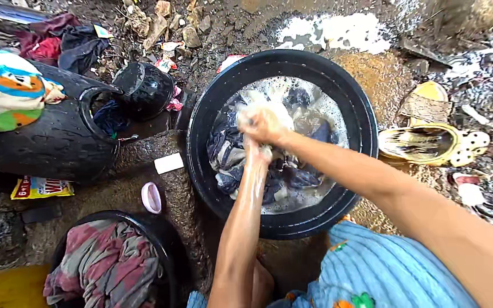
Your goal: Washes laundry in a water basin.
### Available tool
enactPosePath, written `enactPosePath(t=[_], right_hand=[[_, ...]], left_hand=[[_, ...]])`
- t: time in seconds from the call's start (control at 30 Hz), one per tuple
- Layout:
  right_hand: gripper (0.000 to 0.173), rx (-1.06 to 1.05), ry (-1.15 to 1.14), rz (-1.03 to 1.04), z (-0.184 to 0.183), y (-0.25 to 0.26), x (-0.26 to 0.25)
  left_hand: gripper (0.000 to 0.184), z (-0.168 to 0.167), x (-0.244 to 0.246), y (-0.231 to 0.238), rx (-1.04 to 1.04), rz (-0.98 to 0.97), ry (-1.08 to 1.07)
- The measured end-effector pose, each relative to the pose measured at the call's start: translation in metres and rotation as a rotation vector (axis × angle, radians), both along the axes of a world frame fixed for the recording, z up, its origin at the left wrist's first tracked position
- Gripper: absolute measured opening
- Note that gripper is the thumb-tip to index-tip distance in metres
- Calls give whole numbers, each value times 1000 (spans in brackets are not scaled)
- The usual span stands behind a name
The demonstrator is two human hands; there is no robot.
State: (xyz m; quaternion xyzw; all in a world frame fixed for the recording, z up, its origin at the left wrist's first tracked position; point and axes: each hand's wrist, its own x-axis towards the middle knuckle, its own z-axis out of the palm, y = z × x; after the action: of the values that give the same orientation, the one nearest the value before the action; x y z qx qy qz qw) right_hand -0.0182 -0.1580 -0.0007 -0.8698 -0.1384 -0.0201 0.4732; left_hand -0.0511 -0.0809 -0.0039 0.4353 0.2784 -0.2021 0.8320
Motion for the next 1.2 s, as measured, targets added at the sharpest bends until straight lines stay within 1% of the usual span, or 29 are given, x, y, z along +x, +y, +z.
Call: enactPosePath(t=[0.07, 0.1, 0.17, 0.2, 0.27, 0.33, 0.37, 0.4, 0.43, 0.5, 0.53, 0.57, 0.6, 0.63, 0.67, 0.7, 0.73, 0.77, 0.83, 0.87, 0.93, 0.97, 1.0, 1.03, 1.07, 1.1, 1.13, 1.17, 1.2], right_hand=[[31, -25, 177, -116, -3, -11, 9], [31, -33, 202, -104, 2, -4, 1], [32, -76, 144, -23, 11, 6, -10], [36, -77, 166, -43, 9, 0, -11], [48, -160, 317, -200, -8, -37, 6], [65, -330, 469, -378, -36, -80, 26], [67, -335, 514, -468, -48, -90, 27], [67, -283, 533, -558, -55, -92, 28], [65, -238, 509, -609, -62, -88, 27], [57, -229, 430, -525, -80, -60, 6], [53, -250, 357, -427, -87, -46, -5], [48, -265, 264, -312, -97, -39, -17], [40, -260, 172, -209, -107, -41, -20], [36, -230, 217, -127, -109, -48, -21], [35, -239, 403, -105, -95, -56, -19], [34, -317, 693, -76, -67, -65, -3], [31, -408, 870, -63, -56, -72, 12], [34, -447, 938, -50, -61, -81, 19], [41, -405, 883, -109, -90, -76, 8], [41, -363, 890, -127, -88, -64, 2], [41, -219, 920, -76, -77, -46, -3], [39, -159, 856, -86, -85, -41, -7], [39, -153, 820, -94, -89, -43, -13], [39, -268, 840, -55, -82, -51, -18], [40, -452, 898, 21, -64, -62, -14], [41, -550, 912, 44, -41, -72, -6], [40, -551, 857, 9, -24, -80, 3], [38, -481, 745, -24, -10, -87, 10], [37, -401, 614, -16, 7, -89, 15]], left_hand=[[48, 8, 9, 5, 53, -19, 34], [45, 9, 14, 12, 48, -32, 30], [42, 11, 22, 22, 69, -128, -32], [43, 15, 22, 25, 189, -208, -2], [46, 32, 22, 37, 528, -489, -7], [46, 42, 43, 61, 918, -743, -171], [39, 37, 53, 71, 1135, -824, -324], [31, 30, 62, 74, 1322, -919, -473], [40, 19, 63, 66, 1442, -1043, -578], [79, -20, 43, 40, 1599, -1272, -724], [90, -42, 37, 31, 1610, -1348, -798], [95, -59, 39, 29, 1554, -1403, -842], [100, -67, 53, 30, 1490, -1467, -819], [104, -71, 70, 32, 1472, -1525, -780], [102, -73, 86, 34, 1511, -1567, -766], [94, -70, 102, 33, 1531, -1597, -704], [80, -66, 109, 29, 1545, -1570, -607], [66, -59, 105, 22, 1520, -1479, -495], [46, -60, 75, 14, 1407, -1198, -357], [42, -62, 58, 20, 1316, -1145, -346], [39, -58, 42, 33, 1251, -1161, -372], [40, -50, 43, 32, 1314, -1219, -337], [44, -35, 48, 31, 1345, -1355, -277], [48, -24, 54, 27, 1385, -1535, -259], [49, -20, 60, 28, 1407, -1614, -328], [49, -15, 61, 32, 1399, -1553, -431], [51, -12, 61, 37, 1363, -1413, -536], [60, -4, 59, 38, 1297, -1266, -629], [75, 8, 58, 35, 1203, -1168, -697]])
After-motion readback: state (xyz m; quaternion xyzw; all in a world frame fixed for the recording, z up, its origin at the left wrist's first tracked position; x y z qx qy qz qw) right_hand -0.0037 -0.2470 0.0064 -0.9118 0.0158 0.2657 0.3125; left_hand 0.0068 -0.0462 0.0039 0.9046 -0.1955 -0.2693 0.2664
